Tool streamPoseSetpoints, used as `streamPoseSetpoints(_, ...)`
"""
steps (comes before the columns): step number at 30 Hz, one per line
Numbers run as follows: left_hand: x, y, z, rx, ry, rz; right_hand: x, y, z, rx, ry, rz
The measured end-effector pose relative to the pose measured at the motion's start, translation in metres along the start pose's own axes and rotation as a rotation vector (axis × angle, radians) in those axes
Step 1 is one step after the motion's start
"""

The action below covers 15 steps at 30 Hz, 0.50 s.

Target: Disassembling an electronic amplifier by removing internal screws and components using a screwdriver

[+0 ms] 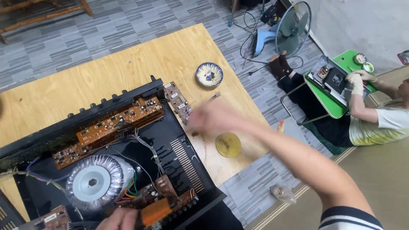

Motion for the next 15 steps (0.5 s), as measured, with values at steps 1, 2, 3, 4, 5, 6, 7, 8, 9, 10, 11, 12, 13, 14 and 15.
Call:
streamPoseSetpoints(1,0.002,-0.005,0.007,0.003,-0.002,-0.003,-0.013,-0.027,0.021,0.002,0.001,-0.004)
streamPoseSetpoints(2,0.006,-0.010,0.017,-0.038,0.073,-0.004,-0.022,-0.067,0.048,0.208,0.100,0.231)
streamPoseSetpoints(3,0.011,-0.014,0.027,-0.077,0.149,-0.004,-0.027,-0.106,0.072,0.416,0.194,0.465)
streamPoseSetpoints(4,0.010,-0.002,0.021,-0.080,0.148,-0.011,-0.038,-0.109,0.090,0.413,0.199,0.460)
streamPoseSetpoints(5,0.011,0.003,0.020,-0.049,0.229,0.077,-0.049,-0.113,0.106,0.495,0.200,0.468)
streamPoseSetpoints(6,0.010,0.007,0.021,-0.010,0.311,0.174,-0.061,-0.121,0.120,0.582,0.197,0.480)
streamPoseSetpoints(7,0.005,0.015,0.017,-0.007,0.312,0.174,-0.069,-0.119,0.131,0.585,0.197,0.480)
streamPoseSetpoints(8,0.004,0.020,0.011,0.039,0.306,0.238,-0.077,-0.113,0.140,0.667,0.177,0.465)
streamPoseSetpoints(9,0.004,0.024,0.004,0.084,0.299,0.303,-0.086,-0.107,0.148,0.748,0.156,0.450)
streamPoseSetpoints(10,0.004,0.018,0.006,0.091,0.288,0.302,-0.088,-0.105,0.151,0.752,0.148,0.441)
streamPoseSetpoints(11,0.006,0.013,0.011,0.090,0.328,0.302,-0.089,-0.104,0.154,0.798,0.146,0.456)
streamPoseSetpoints(12,0.010,0.008,0.014,0.088,0.361,0.298,-0.092,-0.100,0.156,0.841,0.139,0.464)
streamPoseSetpoints(13,0.014,-0.003,0.016,0.092,0.343,0.295,-0.093,-0.099,0.147,0.842,0.126,0.450)
streamPoseSetpoints(14,0.019,-0.015,0.022,0.048,0.395,0.279,-0.092,-0.095,0.141,0.840,0.123,0.412)
streamPoseSetpoints(15,0.024,-0.025,0.029,0.005,0.447,0.262,-0.089,-0.092,0.136,0.837,0.119,0.375)
Point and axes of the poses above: each hand's wrist, its own x-axis away from the middle knuckle, its own y-axis out of the palm, z = x × y, the point moved 7 cm from there along -x, towards the middle knuckle, and after that the axes turned 10 degrees about -x, right-handed, at the moved point
